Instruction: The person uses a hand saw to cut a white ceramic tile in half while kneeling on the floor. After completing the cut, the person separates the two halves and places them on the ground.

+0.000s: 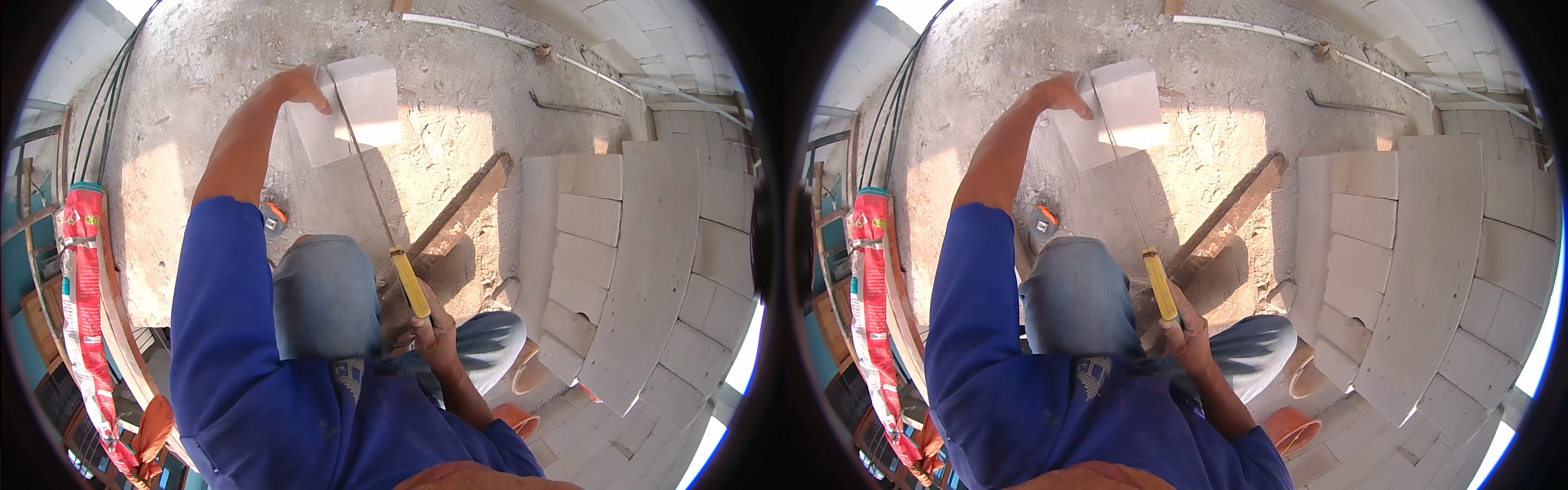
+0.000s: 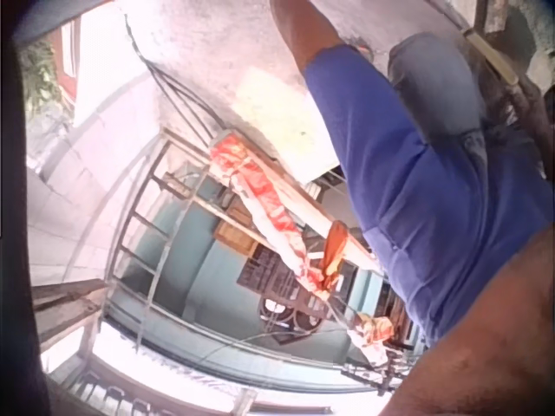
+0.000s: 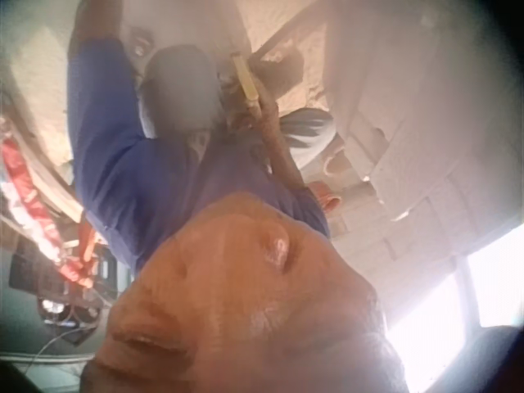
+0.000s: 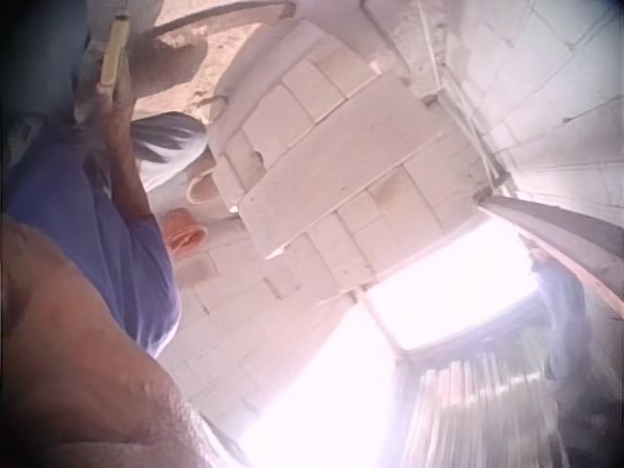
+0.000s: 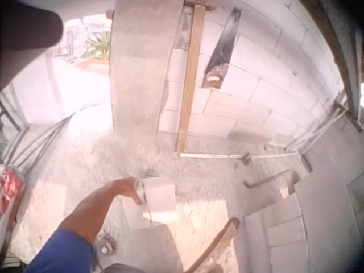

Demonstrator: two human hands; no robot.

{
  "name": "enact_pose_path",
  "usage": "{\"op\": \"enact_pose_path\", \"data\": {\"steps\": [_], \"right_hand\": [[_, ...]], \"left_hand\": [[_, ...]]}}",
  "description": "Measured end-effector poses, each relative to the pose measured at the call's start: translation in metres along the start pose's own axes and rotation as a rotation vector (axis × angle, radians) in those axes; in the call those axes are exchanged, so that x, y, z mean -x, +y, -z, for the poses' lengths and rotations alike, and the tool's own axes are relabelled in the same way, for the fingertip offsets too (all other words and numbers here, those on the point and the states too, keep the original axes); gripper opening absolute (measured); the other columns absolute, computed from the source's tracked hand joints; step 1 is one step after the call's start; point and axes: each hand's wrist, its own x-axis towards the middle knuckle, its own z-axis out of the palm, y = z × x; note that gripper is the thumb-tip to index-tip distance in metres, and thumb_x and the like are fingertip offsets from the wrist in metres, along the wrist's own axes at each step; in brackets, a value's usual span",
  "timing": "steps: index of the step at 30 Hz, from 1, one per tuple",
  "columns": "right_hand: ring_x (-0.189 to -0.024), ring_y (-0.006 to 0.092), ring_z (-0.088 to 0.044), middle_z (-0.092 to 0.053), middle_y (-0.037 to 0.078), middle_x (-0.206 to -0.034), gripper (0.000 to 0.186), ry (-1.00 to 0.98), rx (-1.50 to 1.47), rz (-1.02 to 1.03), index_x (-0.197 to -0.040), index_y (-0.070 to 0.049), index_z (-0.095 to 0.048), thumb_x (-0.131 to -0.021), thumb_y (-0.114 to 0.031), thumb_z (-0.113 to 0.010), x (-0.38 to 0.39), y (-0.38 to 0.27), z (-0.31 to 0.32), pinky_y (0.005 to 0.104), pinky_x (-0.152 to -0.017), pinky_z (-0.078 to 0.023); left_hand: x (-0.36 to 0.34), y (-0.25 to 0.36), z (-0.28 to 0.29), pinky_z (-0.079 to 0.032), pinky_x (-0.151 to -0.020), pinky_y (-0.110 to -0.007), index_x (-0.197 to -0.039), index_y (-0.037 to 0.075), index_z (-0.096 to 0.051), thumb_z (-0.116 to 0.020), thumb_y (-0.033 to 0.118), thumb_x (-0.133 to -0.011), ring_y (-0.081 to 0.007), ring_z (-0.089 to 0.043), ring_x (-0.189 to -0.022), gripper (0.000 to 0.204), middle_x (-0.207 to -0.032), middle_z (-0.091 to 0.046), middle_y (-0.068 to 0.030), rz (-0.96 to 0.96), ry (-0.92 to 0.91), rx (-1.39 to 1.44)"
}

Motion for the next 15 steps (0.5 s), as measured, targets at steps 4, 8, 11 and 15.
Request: {"op": "enact_pose_path", "data": {"steps": [4,8,11,15], "right_hand": [[-0.101,0.0173,-0.059,-0.061,0.013,-0.115,0.064,0.028,-0.009,-0.083,-0.148,0.003,-0.041,-0.100,-0.034,-0.059,0.006,-0.004,-0.003,0.0301,-0.088,-0.049],[-0.109,0.0204,-0.062,-0.063,0.018,-0.123,0.063,0.040,0.027,-0.140,-0.148,0.004,-0.042,-0.100,-0.033,-0.059,0.021,-0.014,-0.007,0.0321,-0.094,-0.049],[-0.080,0.0137,-0.063,-0.066,0.011,-0.097,0.066,0.015,0.077,-0.087,-0.149,0.003,-0.039,-0.101,-0.038,-0.058,0.020,-0.023,-0.007,0.0290,-0.072,-0.056],[-0.073,0.0101,-0.060,-0.068,0.009,-0.087,0.066,-0.018,0.042,-0.087,-0.149,0.003,-0.039,-0.102,-0.038,-0.058,0.014,-0.038,0.005,0.0292,-0.070,-0.057]], "left_hand": [[0.006,-0.001,-0.008,-0.041,-0.109,-0.043,-0.141,-0.006,-0.043,-0.089,0.038,-0.053,-0.0405,-0.053,-0.128,0.108,-0.137,-0.054,-0.0281,0.021,0.041,-0.010],[0.022,0.015,-0.026,-0.036,-0.115,-0.044,-0.146,-0.009,-0.036,-0.089,0.040,-0.053,-0.0443,-0.043,-0.136,0.118,-0.146,-0.045,-0.0294,0.000,0.159,-0.090],[0.024,0.011,-0.030,-0.035,-0.117,-0.046,-0.148,-0.011,-0.031,-0.089,0.041,-0.052,-0.0466,-0.037,-0.139,0.123,-0.149,-0.041,-0.0296,0.041,0.167,-0.104],[0.028,0.011,-0.028,-0.036,-0.116,-0.047,-0.148,-0.011,-0.031,-0.089,0.041,-0.053,-0.0459,-0.038,-0.138,0.122,-0.149,-0.042,-0.0281,0.029,0.181,-0.112]]}}
